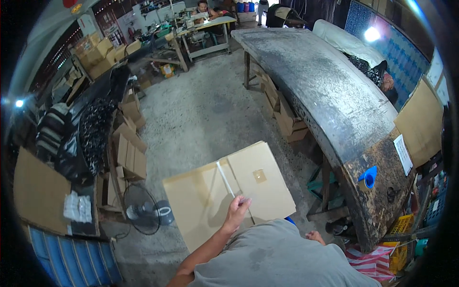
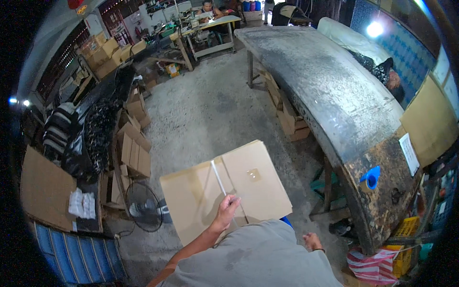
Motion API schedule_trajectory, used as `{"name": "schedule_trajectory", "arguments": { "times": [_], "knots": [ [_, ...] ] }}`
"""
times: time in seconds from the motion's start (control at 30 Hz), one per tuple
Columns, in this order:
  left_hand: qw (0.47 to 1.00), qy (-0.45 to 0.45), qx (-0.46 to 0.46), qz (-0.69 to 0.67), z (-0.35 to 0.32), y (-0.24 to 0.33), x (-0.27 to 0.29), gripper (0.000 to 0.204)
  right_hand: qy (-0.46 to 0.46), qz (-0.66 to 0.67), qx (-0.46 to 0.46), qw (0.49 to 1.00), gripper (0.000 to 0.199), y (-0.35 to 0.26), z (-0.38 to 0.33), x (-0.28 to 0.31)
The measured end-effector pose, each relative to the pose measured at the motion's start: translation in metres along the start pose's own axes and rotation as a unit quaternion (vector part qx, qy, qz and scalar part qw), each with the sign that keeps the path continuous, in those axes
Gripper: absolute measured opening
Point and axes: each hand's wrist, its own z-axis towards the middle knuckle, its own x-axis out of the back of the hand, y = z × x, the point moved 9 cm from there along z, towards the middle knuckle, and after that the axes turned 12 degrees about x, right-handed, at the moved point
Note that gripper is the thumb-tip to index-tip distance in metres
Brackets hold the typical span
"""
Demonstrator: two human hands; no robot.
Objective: Organizing cardboard sheets, checking box contents, and tidying a supply storage area.
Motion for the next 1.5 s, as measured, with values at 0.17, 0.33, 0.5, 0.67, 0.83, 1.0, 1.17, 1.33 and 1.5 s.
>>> {"name": "schedule_trajectory", "arguments": {
  "times": [0.17,0.33,0.5,0.67,0.83,1.0,1.17,1.33,1.5],
  "knots": [
    [0.989,0.077,0.111,-0.052,0.093,-0.007,0.066,0.023,-0.034,-0.069,0.05,0.996,0.031,0.152,0.17,-0.06],
    [0.985,0.142,0.076,-0.061,0.195,0.076,0.072,0.014,-0.065,-0.066,0.041,0.995,0.037,-0.141,0.212,-0.015],
    [0.979,0.151,0.024,-0.135,0.282,0.181,0.072,0.018,-0.119,0.217,0.056,0.967,0.045,-0.316,0.314,0.0],
    [0.986,0.115,0.012,-0.122,0.361,0.249,0.05,0.02,-0.197,0.344,0.096,0.913,0.063,-0.483,0.348,0.018],
    [0.994,0.056,-0.004,-0.098,0.462,0.315,0.034,0.022,-0.14,0.384,0.136,0.903,0.076,-0.556,0.413,0.031],
    [0.995,-0.024,-0.008,-0.099,0.566,0.394,-0.004,0.021,-0.087,0.523,0.116,0.84,0.071,-0.6,0.495,0.043],
    [0.993,-0.103,-0.018,-0.048,0.666,0.459,-0.052,0.022,-0.023,0.594,0.149,0.79,0.063,-0.656,0.559,0.078],
    [0.98,-0.197,0.009,-0.007,0.743,0.504,-0.114,0.021,0.103,0.603,0.153,0.776,0.062,-0.695,0.595,0.113],
    [0.966,-0.253,-0.028,0.047,0.819,0.548,-0.179,0.025,0.167,0.628,0.21,0.731,0.052,-0.745,0.63,0.155]
  ]
}}
